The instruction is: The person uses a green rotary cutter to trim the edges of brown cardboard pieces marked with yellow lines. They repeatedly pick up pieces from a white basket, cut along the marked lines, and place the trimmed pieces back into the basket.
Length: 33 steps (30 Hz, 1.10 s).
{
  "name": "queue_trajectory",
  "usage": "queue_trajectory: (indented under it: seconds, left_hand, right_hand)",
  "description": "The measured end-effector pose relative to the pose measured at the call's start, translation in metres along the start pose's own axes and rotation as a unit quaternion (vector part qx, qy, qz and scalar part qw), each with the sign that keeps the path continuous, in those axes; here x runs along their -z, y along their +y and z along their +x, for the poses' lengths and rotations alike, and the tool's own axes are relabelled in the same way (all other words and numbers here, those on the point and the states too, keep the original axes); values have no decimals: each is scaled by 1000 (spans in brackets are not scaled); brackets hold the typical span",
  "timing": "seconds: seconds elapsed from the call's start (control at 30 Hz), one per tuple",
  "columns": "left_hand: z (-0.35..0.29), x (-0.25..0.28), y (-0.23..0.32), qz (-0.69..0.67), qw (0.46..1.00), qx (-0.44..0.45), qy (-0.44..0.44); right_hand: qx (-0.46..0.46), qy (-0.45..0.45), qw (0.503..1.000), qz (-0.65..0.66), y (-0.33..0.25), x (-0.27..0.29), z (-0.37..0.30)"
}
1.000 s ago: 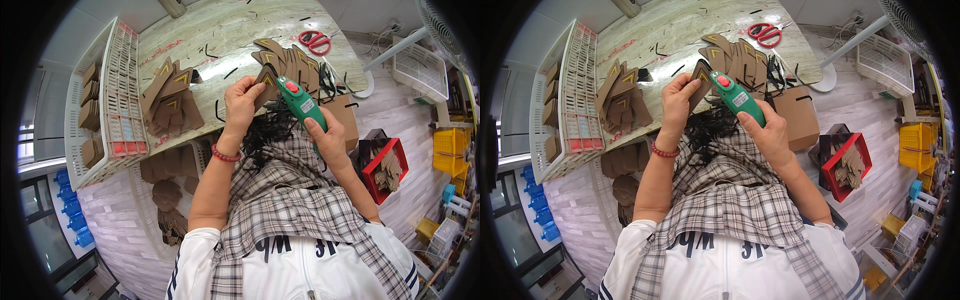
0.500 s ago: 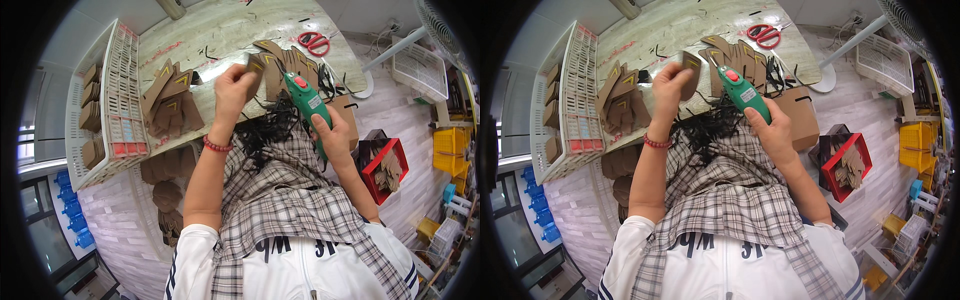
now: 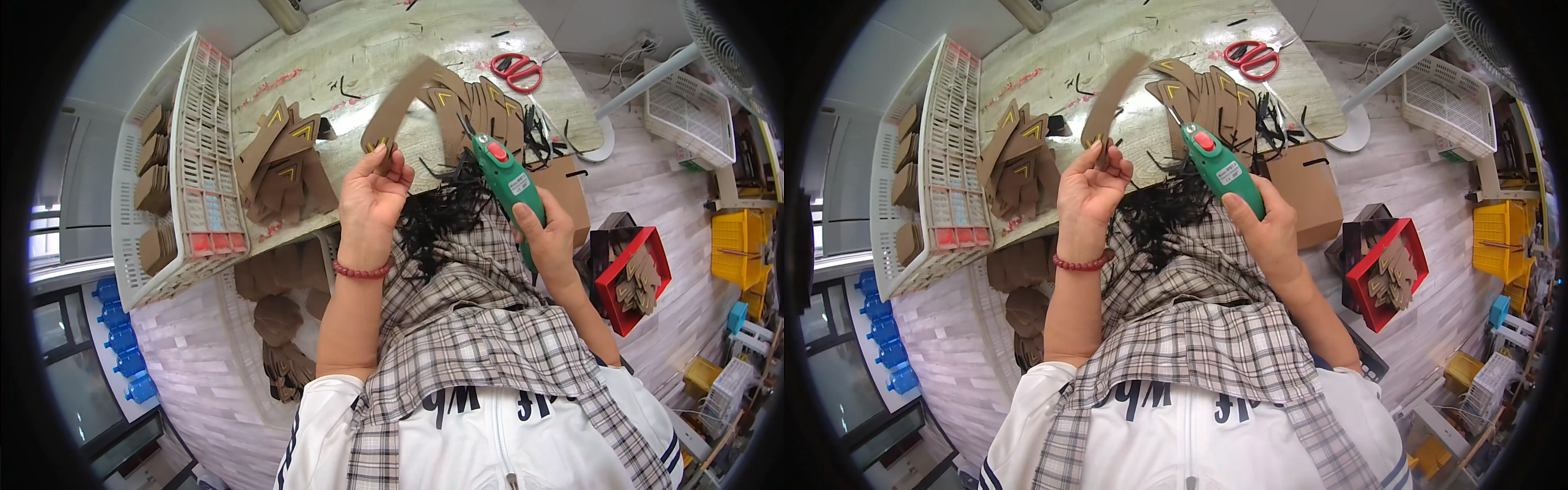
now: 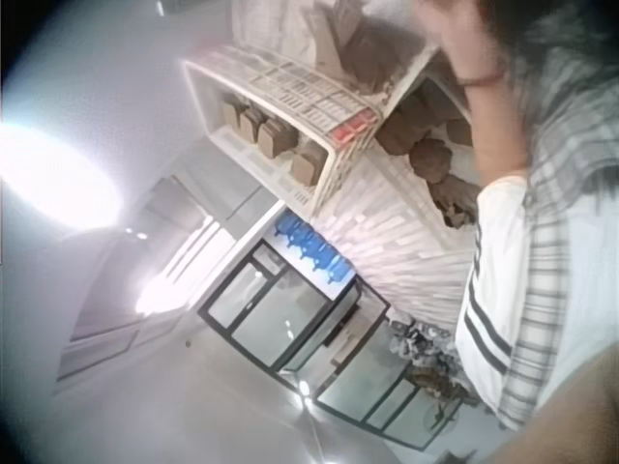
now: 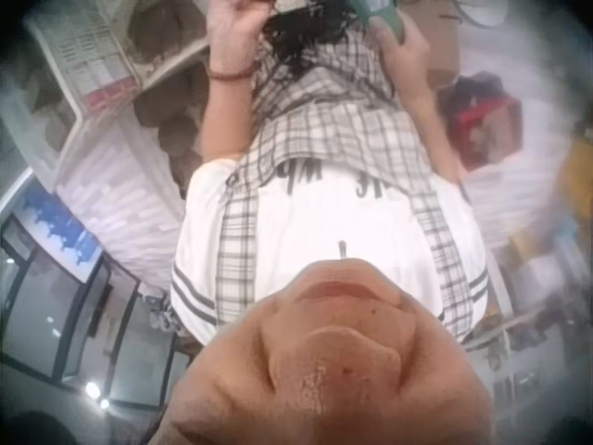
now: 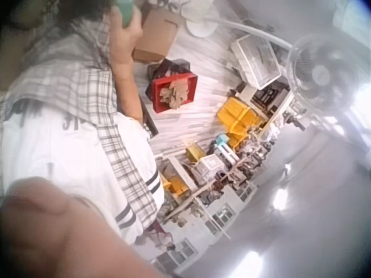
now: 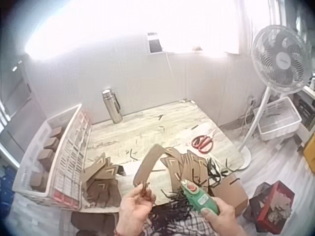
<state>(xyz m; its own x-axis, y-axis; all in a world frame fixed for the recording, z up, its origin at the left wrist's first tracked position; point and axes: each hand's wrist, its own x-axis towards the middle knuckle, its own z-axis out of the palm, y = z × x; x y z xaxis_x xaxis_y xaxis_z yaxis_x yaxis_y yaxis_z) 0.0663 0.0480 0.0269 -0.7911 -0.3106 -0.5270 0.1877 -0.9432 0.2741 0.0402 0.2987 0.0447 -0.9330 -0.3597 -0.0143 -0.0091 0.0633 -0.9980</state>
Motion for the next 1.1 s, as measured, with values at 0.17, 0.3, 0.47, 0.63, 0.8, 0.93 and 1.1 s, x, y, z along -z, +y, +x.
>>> queue_trajectory:
  seconds: [0.17,0.3,0.47,0.63,0.8,0.93,1.1]
  left_hand:
    - [-3,3,-24,24,997,63,-25]
    - [-6,-9,-36,37,993,39,-109]
    - [-6,-24,-38,56,988,11,-145]
    - [0,-20,-41,92,982,-62,-156]
    - [2,-22,-41,150,969,-126,-151]
    - [1,-24,-43,181,960,-151,-154]
    - [5,-22,-39,229,940,-179,-175]
  right_hand:
    - [-13,-1,999,-33,2,-1,-5]
    - [-21,-6,998,-59,4,0,-9]
    - [-7,5,996,-84,2,-2,-11]
    - [-5,4,998,-70,-4,-4,-12]
    - [-24,-13,997,-67,-12,1,-10]
    - [17,-4,997,-78,-8,1,-7]
    - [-11,-21,996,-82,-14,6,-6]
